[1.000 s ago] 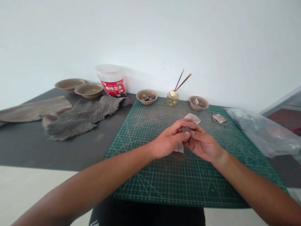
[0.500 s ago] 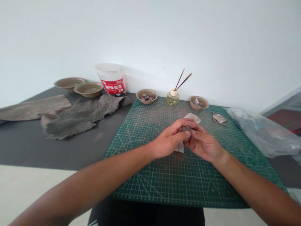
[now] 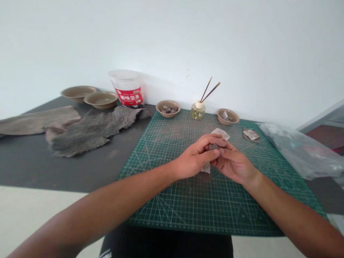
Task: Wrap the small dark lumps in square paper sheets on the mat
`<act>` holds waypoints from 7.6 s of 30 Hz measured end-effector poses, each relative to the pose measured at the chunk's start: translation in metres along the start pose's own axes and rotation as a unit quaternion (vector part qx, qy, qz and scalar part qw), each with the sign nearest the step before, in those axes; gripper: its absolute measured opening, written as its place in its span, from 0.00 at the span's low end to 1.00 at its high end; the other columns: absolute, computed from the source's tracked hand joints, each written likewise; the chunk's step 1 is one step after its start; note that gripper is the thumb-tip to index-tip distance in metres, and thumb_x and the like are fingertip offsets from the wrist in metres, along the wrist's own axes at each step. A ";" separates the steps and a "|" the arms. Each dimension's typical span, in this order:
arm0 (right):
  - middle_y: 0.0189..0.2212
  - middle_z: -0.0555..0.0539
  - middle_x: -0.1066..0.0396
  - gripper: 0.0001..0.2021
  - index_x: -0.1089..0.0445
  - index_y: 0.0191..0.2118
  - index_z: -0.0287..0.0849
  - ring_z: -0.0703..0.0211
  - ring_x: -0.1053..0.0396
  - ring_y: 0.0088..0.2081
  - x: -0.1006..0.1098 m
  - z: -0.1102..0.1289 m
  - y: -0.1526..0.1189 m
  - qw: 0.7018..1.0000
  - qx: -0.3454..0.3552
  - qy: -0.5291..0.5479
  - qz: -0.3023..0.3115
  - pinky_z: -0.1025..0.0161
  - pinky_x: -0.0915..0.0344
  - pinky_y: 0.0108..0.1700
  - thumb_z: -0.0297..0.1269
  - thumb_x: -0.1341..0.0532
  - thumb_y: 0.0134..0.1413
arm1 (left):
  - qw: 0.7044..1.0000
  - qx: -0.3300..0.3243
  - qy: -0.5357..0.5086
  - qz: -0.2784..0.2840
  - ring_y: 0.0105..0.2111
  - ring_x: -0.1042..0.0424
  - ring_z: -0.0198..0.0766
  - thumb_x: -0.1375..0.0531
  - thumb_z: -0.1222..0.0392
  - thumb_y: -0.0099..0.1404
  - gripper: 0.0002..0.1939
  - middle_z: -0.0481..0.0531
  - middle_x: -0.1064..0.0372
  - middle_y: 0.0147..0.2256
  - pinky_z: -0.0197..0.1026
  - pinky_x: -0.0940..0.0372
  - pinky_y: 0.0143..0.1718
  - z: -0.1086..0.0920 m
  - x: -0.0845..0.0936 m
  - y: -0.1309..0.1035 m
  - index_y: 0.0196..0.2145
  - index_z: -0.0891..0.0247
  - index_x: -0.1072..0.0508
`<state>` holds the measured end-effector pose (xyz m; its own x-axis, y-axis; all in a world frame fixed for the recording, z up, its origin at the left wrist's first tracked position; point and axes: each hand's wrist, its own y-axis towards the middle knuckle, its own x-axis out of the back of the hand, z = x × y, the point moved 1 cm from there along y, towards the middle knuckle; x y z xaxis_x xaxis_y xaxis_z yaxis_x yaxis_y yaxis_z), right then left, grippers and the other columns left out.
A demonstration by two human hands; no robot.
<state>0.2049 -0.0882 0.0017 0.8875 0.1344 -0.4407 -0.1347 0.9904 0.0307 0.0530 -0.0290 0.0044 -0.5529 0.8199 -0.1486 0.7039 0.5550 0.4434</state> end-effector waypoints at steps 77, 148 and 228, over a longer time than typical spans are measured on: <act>0.55 0.24 0.33 0.32 0.33 0.55 0.29 0.30 0.38 0.58 0.183 0.062 0.026 0.506 -0.014 -0.782 -0.364 0.37 0.44 0.58 0.55 0.45 0.60 | 0.943 0.134 0.099 -0.288 0.21 0.37 0.29 0.47 0.55 0.70 0.10 0.47 0.30 0.27 0.33 0.44 0.22 0.017 0.040 0.017 0.39 0.63 0.30; 0.40 0.46 0.23 0.11 0.30 0.46 0.47 0.53 0.25 0.42 0.002 0.018 -0.007 0.758 0.272 -0.591 -0.048 0.55 0.28 0.45 0.40 0.35 0.59 | 0.761 0.120 0.584 0.255 0.46 0.36 0.51 0.39 0.42 0.62 0.23 0.56 0.35 0.46 0.55 0.44 0.53 -0.020 0.049 -0.012 0.49 0.58 0.31; 0.30 0.53 0.27 0.05 0.29 0.33 0.45 0.60 0.28 0.35 0.088 0.052 0.038 0.907 0.210 -0.187 -0.312 0.63 0.30 0.37 0.40 0.36 0.52 | 0.724 0.107 0.647 0.217 0.71 0.64 0.53 0.65 0.39 0.75 0.35 0.55 0.60 0.71 0.59 0.62 0.68 0.034 0.009 0.001 0.71 0.59 0.51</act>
<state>0.3013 -0.0374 0.0109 0.8308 -0.5338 -0.1574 0.5564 0.7914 0.2533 0.0641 -0.0168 -0.0267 -0.1173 0.1830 0.9761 0.9128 0.4070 0.0334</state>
